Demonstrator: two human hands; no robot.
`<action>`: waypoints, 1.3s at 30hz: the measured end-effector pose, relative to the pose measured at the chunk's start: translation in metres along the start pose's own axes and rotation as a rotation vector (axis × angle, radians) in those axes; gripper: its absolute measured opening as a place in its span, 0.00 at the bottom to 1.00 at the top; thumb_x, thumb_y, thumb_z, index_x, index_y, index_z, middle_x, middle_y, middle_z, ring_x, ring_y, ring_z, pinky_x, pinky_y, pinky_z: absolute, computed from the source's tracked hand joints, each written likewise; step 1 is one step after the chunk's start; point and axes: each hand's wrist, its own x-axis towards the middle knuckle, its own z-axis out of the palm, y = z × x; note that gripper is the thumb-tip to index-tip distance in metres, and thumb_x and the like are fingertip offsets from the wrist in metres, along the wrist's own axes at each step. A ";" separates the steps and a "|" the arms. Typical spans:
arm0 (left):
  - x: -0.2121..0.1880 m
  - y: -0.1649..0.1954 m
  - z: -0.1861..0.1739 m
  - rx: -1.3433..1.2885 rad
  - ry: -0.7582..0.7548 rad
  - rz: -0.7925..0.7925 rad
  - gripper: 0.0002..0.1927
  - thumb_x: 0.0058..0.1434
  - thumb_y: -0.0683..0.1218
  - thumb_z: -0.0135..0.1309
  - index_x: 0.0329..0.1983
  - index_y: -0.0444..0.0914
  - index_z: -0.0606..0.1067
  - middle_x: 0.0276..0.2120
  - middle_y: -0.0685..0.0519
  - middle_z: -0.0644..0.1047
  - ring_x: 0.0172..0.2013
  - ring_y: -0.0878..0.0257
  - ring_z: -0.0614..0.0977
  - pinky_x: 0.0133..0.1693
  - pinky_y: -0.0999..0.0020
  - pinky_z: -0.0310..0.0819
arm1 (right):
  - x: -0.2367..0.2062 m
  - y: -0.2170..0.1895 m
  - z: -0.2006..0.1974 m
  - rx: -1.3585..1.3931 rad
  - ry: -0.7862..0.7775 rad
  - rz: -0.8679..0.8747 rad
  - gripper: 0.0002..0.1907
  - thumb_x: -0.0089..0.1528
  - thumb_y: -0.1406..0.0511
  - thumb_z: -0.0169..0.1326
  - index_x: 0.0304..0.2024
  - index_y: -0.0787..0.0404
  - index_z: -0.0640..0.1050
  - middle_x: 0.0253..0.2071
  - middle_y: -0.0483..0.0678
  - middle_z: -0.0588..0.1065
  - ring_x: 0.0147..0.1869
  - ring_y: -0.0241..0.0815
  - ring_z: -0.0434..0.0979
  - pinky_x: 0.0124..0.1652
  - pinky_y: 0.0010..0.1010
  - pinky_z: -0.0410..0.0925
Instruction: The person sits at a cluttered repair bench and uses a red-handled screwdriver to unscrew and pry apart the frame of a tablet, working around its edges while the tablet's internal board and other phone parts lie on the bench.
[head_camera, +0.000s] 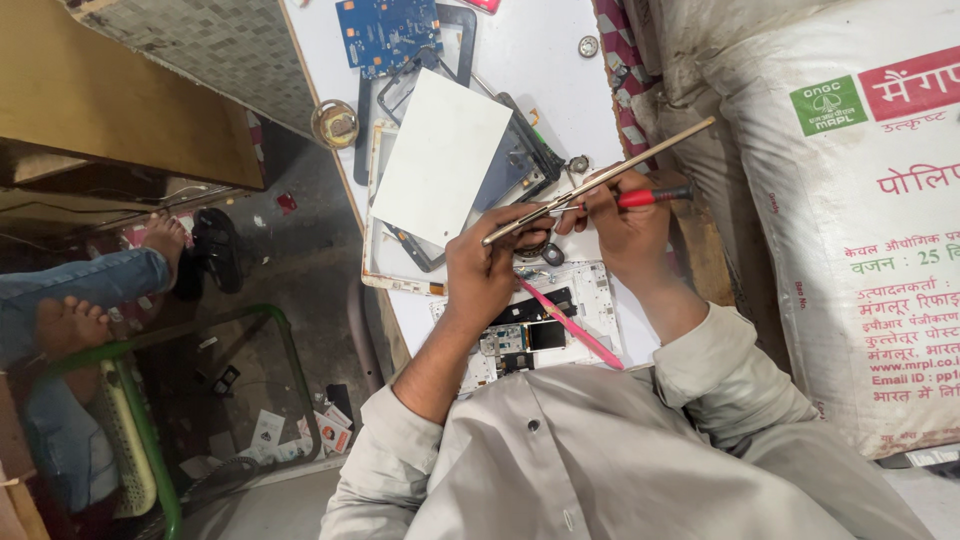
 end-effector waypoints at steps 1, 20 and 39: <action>0.000 0.000 0.000 -0.006 -0.002 0.000 0.13 0.73 0.31 0.41 0.57 0.27 0.73 0.50 0.42 0.81 0.52 0.57 0.85 0.56 0.67 0.83 | 0.000 0.000 0.000 0.001 0.000 0.006 0.10 0.75 0.66 0.47 0.41 0.67 0.71 0.31 0.52 0.77 0.35 0.38 0.80 0.36 0.26 0.70; 0.001 -0.001 0.000 0.033 0.018 -0.013 0.12 0.76 0.39 0.44 0.56 0.28 0.74 0.46 0.44 0.83 0.47 0.60 0.87 0.50 0.70 0.85 | -0.002 -0.015 0.009 -0.045 -0.013 -0.039 0.11 0.76 0.62 0.47 0.43 0.64 0.70 0.31 0.49 0.77 0.35 0.36 0.79 0.37 0.26 0.70; 0.001 0.002 0.001 0.028 -0.007 0.005 0.12 0.75 0.35 0.42 0.57 0.28 0.73 0.49 0.43 0.82 0.51 0.58 0.86 0.55 0.68 0.84 | 0.002 -0.008 0.005 0.006 0.009 0.008 0.11 0.76 0.65 0.48 0.41 0.66 0.72 0.31 0.50 0.78 0.35 0.36 0.79 0.36 0.25 0.70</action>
